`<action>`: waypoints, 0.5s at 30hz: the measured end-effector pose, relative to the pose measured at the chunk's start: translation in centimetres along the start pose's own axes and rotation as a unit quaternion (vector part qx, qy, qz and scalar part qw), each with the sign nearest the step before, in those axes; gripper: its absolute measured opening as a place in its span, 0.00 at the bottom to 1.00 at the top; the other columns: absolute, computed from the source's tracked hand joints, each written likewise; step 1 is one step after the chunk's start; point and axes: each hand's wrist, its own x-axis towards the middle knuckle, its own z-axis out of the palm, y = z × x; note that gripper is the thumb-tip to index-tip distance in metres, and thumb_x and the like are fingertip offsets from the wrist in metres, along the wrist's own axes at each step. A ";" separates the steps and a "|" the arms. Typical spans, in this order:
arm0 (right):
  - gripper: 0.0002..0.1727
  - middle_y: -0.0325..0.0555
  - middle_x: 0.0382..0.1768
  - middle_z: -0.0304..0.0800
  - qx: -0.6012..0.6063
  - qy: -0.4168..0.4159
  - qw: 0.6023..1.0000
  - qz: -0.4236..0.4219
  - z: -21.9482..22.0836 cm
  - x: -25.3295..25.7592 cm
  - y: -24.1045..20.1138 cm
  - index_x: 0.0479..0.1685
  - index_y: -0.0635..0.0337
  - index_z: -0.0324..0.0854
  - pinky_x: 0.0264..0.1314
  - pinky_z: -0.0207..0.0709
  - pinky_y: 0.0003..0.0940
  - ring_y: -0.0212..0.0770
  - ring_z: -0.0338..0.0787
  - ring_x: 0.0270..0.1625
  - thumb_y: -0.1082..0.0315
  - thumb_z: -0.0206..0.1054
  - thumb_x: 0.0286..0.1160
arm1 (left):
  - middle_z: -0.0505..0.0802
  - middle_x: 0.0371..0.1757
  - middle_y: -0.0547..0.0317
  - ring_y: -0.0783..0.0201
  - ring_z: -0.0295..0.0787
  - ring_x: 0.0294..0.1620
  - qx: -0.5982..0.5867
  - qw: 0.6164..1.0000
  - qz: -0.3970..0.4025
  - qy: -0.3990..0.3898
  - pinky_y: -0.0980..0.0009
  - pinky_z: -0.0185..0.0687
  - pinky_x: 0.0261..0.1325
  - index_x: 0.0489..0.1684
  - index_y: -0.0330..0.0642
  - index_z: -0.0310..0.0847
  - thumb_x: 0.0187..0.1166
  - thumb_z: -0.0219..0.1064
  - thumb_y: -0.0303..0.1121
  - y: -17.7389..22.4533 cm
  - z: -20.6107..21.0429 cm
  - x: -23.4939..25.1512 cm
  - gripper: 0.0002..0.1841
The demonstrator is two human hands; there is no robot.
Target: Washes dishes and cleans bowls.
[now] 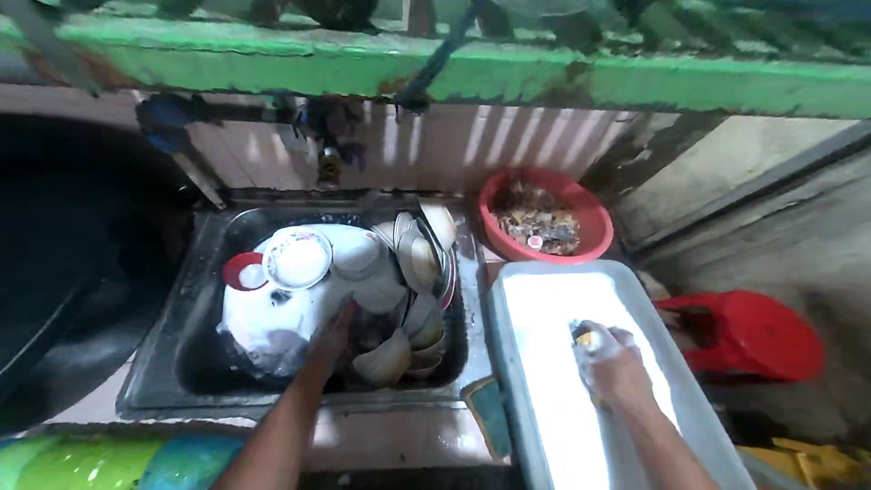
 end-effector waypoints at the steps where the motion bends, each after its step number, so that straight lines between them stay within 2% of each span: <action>1: 0.32 0.72 0.77 0.73 -0.015 -0.028 0.999 0.018 0.0 0.3 -0.4 0.81 0.51 0.77 0.66 0.75 0.75 0.75 0.77 0.74 0.61 0.74 0.74 | 0.89 0.65 0.35 0.38 0.86 0.67 -0.030 0.999 -0.013 -0.006 0.36 0.77 0.70 0.72 0.39 0.81 0.88 0.48 0.67 0.8 0.0 0.4 0.39; 2: 0.35 0.72 0.78 0.71 -0.027 -0.055 0.998 0.032 0.0 0.4 -0.7 0.84 0.52 0.73 0.66 0.76 0.75 0.75 0.77 0.74 0.63 0.74 0.73 | 0.90 0.62 0.37 0.40 0.87 0.64 -0.056 0.998 -0.028 -0.022 0.37 0.80 0.68 0.71 0.40 0.82 0.84 0.55 0.68 1.3 0.1 0.7 0.38; 3: 0.37 0.73 0.78 0.70 -0.031 -0.075 0.996 0.042 0.0 0.4 -1.0 0.85 0.53 0.71 0.66 0.76 0.74 0.75 0.77 0.74 0.64 0.75 0.71 | 0.91 0.59 0.37 0.42 0.89 0.58 -0.073 0.996 -0.037 -0.035 0.40 0.83 0.63 0.68 0.39 0.82 0.83 0.61 0.63 1.8 0.5 1.2 0.34; 5: 0.38 0.72 0.80 0.68 -0.028 -0.090 0.995 0.044 -0.1 0.1 -1.2 0.85 0.56 0.69 0.67 0.78 0.70 0.74 0.78 0.74 0.69 0.75 0.70 | 0.91 0.56 0.36 0.43 0.91 0.54 -0.083 0.994 -0.052 -0.039 0.43 0.86 0.58 0.65 0.34 0.82 0.85 0.66 0.49 2.6 1.9 2.8 0.25; 6: 0.36 0.72 0.79 0.68 -0.020 -0.089 0.995 0.036 -0.2 -0.1 -1.2 0.83 0.56 0.71 0.66 0.79 0.69 0.73 0.78 0.73 0.71 0.74 0.69 | 0.89 0.58 0.33 0.41 0.89 0.57 -0.095 0.993 -0.067 -0.036 0.42 0.83 0.62 0.66 0.30 0.81 0.86 0.64 0.43 3.2 2.2 3.1 0.23; 7: 0.35 0.72 0.77 0.69 -0.004 -0.087 0.996 0.029 -0.2 -0.3 -1.2 0.81 0.55 0.72 0.65 0.80 0.68 0.73 0.79 0.72 0.72 0.75 0.69 | 0.89 0.58 0.34 0.44 0.88 0.55 -0.141 0.986 -0.084 -0.022 0.45 0.83 0.60 0.65 0.28 0.80 0.87 0.63 0.38 3.7 2.5 3.0 0.20; 8: 0.34 0.72 0.77 0.70 0.017 -0.085 0.996 0.026 -0.3 -0.7 -1.1 0.80 0.54 0.72 0.64 0.80 0.68 0.73 0.79 0.71 0.72 0.75 0.69 | 0.91 0.52 0.39 0.50 0.90 0.46 -0.214 0.972 -0.093 -0.006 0.53 0.87 0.51 0.64 0.29 0.79 0.87 0.60 0.37 3.7 2.8 2.9 0.18; 9: 0.35 0.73 0.77 0.69 0.044 -0.078 0.996 0.024 -0.4 -0.9 -0.8 0.82 0.54 0.71 0.65 0.80 0.68 0.73 0.80 0.71 0.69 0.75 0.71 | 0.91 0.50 0.41 0.54 0.90 0.44 -0.301 0.950 -0.087 -0.003 0.57 0.88 0.48 0.63 0.29 0.79 0.89 0.57 0.37 3.7 2.8 2.6 0.18; 11: 0.38 0.73 0.77 0.70 0.077 -0.044 0.996 0.014 -0.7 -0.9 0.0 0.86 0.56 0.66 0.67 0.78 0.70 0.73 0.80 0.71 0.62 0.75 0.74 | 0.92 0.61 0.43 0.54 0.92 0.57 -0.409 0.911 -0.045 -0.021 0.57 0.88 0.61 0.71 0.34 0.77 0.92 0.54 0.40 3.2 2.2 1.2 0.21; 12: 0.40 0.73 0.77 0.71 0.076 -0.027 0.997 0.004 -0.8 -0.9 0.5 0.87 0.57 0.65 0.69 0.77 0.70 0.73 0.80 0.72 0.58 0.75 0.74 | 0.91 0.63 0.45 0.55 0.92 0.59 -0.390 0.920 -0.027 -0.016 0.57 0.87 0.63 0.73 0.36 0.76 0.92 0.54 0.41 2.6 1.7 0.5 0.21; 13: 0.41 0.72 0.78 0.71 0.060 -0.017 0.998 -0.005 -1.0 -0.9 0.8 0.86 0.57 0.65 0.69 0.76 0.72 0.73 0.79 0.73 0.55 0.75 0.74 | 0.92 0.60 0.46 0.56 0.91 0.55 -0.309 0.951 -0.015 0.004 0.57 0.86 0.60 0.72 0.38 0.77 0.92 0.55 0.41 2.0 1.1 -0.2 0.20; 14: 0.42 0.72 0.79 0.70 0.031 -0.019 0.999 -0.012 -1.3 -1.1 0.9 0.87 0.54 0.66 0.69 0.74 0.75 0.75 0.77 0.75 0.53 0.77 0.72 | 0.92 0.53 0.46 0.56 0.89 0.48 -0.182 0.983 0.004 0.026 0.55 0.85 0.54 0.67 0.37 0.81 0.92 0.58 0.40 1.0 0.2 -0.6 0.18; 15: 0.43 0.72 0.80 0.69 -0.008 -0.026 0.999 -0.017 -1.6 -1.4 0.8 0.88 0.50 0.66 0.69 0.71 0.78 0.77 0.74 0.76 0.53 0.78 0.70 | 0.93 0.51 0.45 0.52 0.91 0.49 -0.042 0.998 0.017 0.039 0.49 0.85 0.58 0.60 0.38 0.85 0.90 0.61 0.40 -0.4 -1.0 -0.4 0.16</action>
